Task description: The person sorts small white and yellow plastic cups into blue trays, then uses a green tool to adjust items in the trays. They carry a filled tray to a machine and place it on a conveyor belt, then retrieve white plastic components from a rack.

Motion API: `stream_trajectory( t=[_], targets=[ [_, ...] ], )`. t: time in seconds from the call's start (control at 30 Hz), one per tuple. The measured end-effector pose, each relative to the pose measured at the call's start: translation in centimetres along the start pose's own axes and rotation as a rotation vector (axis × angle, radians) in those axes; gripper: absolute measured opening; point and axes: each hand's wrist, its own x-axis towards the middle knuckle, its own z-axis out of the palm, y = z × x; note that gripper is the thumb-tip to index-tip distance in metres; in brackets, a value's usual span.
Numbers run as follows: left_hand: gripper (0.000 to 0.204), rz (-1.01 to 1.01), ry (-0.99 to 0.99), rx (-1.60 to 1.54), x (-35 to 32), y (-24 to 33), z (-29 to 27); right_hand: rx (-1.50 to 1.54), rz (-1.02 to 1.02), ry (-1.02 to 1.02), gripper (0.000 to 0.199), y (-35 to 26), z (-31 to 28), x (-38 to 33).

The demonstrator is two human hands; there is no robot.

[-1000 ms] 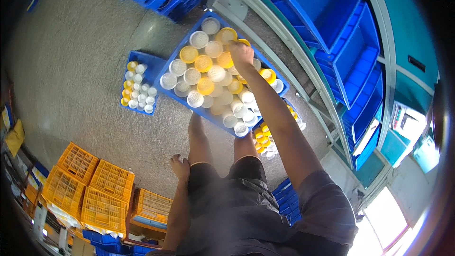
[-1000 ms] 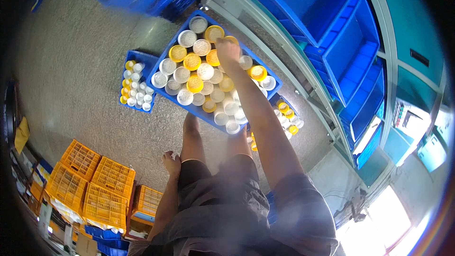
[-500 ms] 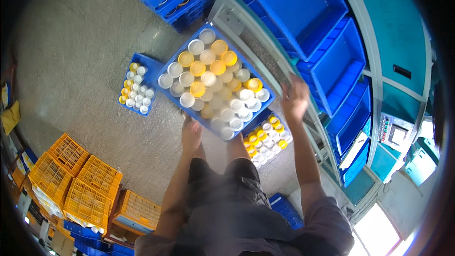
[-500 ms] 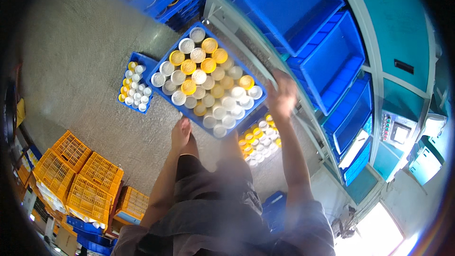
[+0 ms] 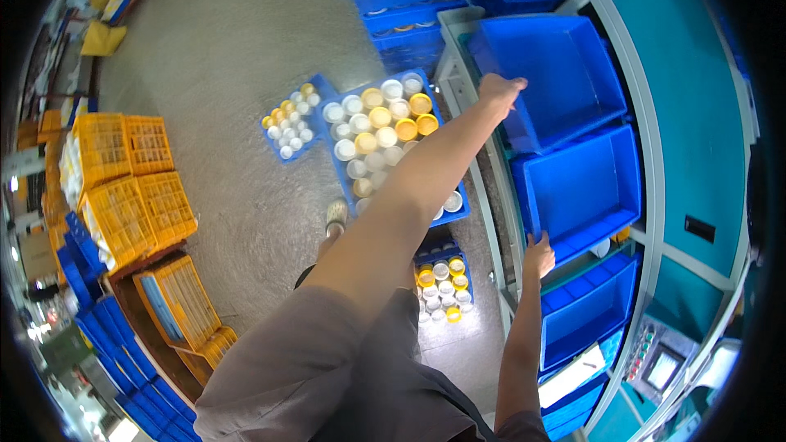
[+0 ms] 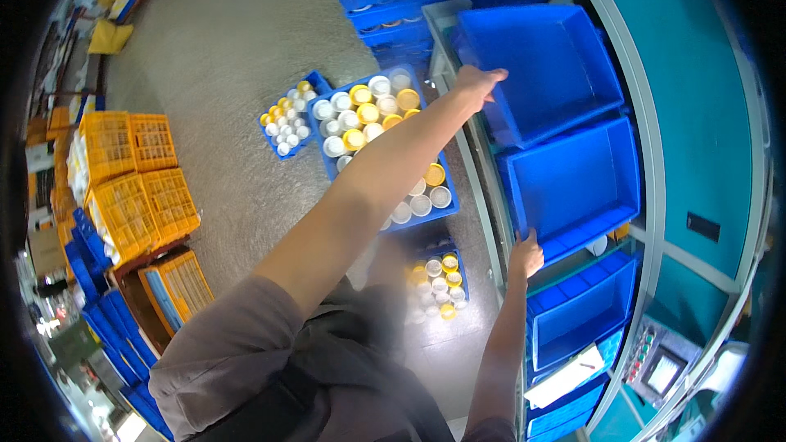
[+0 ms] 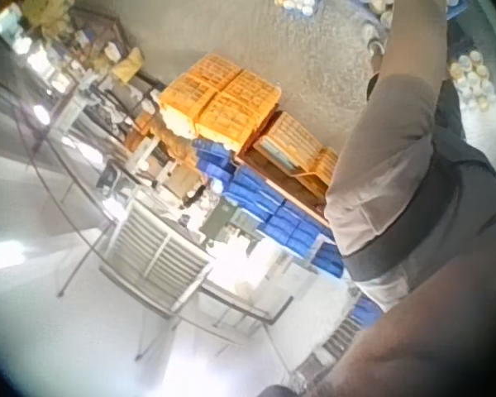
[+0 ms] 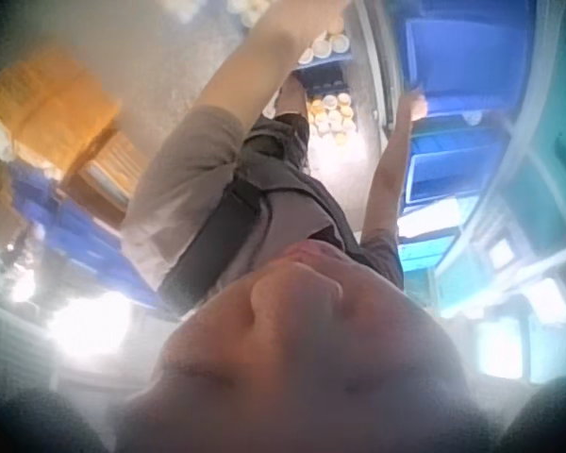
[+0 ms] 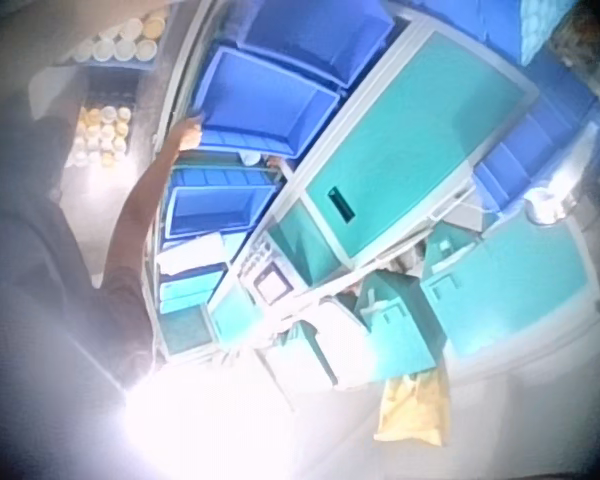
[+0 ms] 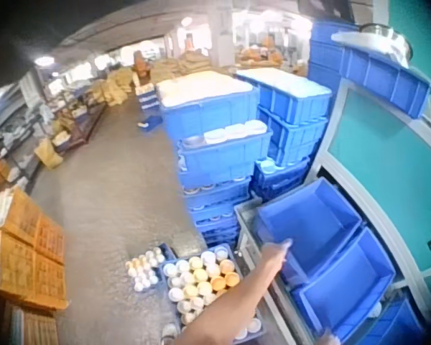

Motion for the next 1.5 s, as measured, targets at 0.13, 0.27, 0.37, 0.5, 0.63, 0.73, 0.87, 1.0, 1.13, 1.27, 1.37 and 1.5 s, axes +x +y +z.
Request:
stream_trajectory(
  t=[0.13, 0.27, 0.37, 0.5, 0.63, 0.73, 0.87, 1.0, 1.13, 1.27, 1.37, 1.5],
  targets=[
    [0.038, -0.104, -0.127, 0.097, -1.8, 1.3, -3.6, -0.001, -0.075, 0.022, 0.04, 0.3, 0.1, 0.4],
    [0.018, -0.107, -0.231, -0.073, -6.7, -2.8, -17.0, 0.107, -0.105, -0.041, 0.052, 0.9, -1.4, 1.1],
    [0.012, -0.067, -0.385, -0.468, -14.1, -10.6, -32.3, 0.215, -0.226, 0.014, 0.056, 0.4, -4.7, 0.5],
    [0.017, 0.145, 0.126, -0.522, -29.5, -24.8, -50.9, 0.01, -0.468, 0.207, 0.064, -4.7, -9.7, -7.5],
    [0.031, -0.028, 0.628, -0.512, -45.9, -38.7, -60.9, -0.087, -0.593, 0.257, 0.062, -13.4, -13.0, -21.6],
    [0.03, -0.235, 1.155, -0.598, -55.4, -46.5, -64.9, 0.24, -0.779, 0.173, 0.056, -21.1, -13.8, -29.7],
    [0.026, -0.082, 1.48, -1.067, -66.9, -54.5, -69.1, 1.152, -0.652, -0.514, 0.054, -32.4, -16.3, -37.5],
    [0.028, 0.241, 1.714, -1.472, -73.5, -58.9, -70.9, 1.407, -0.642, -0.991, 0.065, -43.4, -18.1, -47.8],
    [0.02, 0.612, 1.78, -1.674, -76.3, -60.4, -71.7, 1.145, -1.224, -1.097, 0.063, -52.6, -19.0, -62.9],
    [0.024, 0.496, 1.826, -1.889, -78.0, -60.9, -71.3, 0.669, -1.943, -0.744, 0.036, -60.4, -20.9, -78.2],
    [0.024, 0.42, 1.844, -2.032, -79.2, -61.6, -71.2, 0.52, -2.514, -0.292, 0.024, -67.0, -22.5, -88.2],
    [0.026, 0.673, 2.034, -2.11, -80.1, -61.4, -73.1, 0.65, -2.852, 0.12, 0.024, -77.7, -25.5, -102.3]
  ],
)
